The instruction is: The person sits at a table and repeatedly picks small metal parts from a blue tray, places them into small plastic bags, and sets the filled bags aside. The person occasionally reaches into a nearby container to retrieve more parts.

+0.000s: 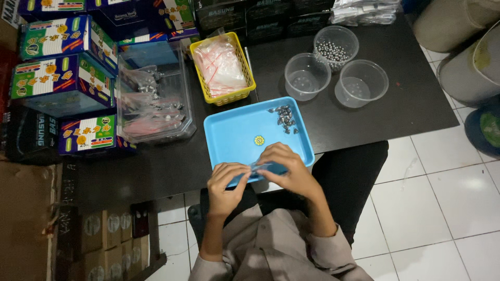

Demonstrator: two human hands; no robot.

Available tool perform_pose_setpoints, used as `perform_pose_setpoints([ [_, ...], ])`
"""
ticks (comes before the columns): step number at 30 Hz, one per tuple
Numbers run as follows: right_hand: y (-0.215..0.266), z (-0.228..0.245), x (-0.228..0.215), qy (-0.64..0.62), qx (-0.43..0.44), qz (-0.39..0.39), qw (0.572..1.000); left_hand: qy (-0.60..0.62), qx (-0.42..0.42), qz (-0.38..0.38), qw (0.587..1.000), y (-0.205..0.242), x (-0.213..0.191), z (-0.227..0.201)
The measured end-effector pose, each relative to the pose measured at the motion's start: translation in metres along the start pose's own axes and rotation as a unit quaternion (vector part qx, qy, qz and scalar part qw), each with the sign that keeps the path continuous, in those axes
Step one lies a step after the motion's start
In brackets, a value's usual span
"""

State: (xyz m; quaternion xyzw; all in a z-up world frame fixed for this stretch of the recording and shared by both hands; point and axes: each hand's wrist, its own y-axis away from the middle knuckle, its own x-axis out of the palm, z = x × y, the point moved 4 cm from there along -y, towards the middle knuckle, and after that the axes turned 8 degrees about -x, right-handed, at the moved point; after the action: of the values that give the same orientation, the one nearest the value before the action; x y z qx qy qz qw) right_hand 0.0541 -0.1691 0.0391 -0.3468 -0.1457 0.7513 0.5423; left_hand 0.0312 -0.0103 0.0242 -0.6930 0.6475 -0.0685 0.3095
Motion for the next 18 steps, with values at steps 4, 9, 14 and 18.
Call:
perform_pose_setpoints([
  [4, -0.0001, 0.0022, 0.0085, 0.000, -0.002, -0.004, 1.000, 0.006, -0.003, 0.005, 1.000, -0.0003, -0.0012, -0.0002],
  [9, -0.0016, 0.0046, 0.0094, 0.014, -0.015, 0.001, 1.000, 0.015, -0.002, 0.011, 1.000, -0.0040, -0.0024, -0.0071],
  [14, 0.0005, 0.0020, 0.0102, 0.038, -0.025, 0.014, 0.999, 0.015, -0.002, 0.019, 1.000, -0.0032, -0.0015, -0.0044],
  [18, 0.0006, 0.0039, 0.0107, 0.064, -0.050, 0.011, 0.997, 0.013, -0.003, 0.016, 1.000, 0.0004, -0.0002, 0.0019],
])
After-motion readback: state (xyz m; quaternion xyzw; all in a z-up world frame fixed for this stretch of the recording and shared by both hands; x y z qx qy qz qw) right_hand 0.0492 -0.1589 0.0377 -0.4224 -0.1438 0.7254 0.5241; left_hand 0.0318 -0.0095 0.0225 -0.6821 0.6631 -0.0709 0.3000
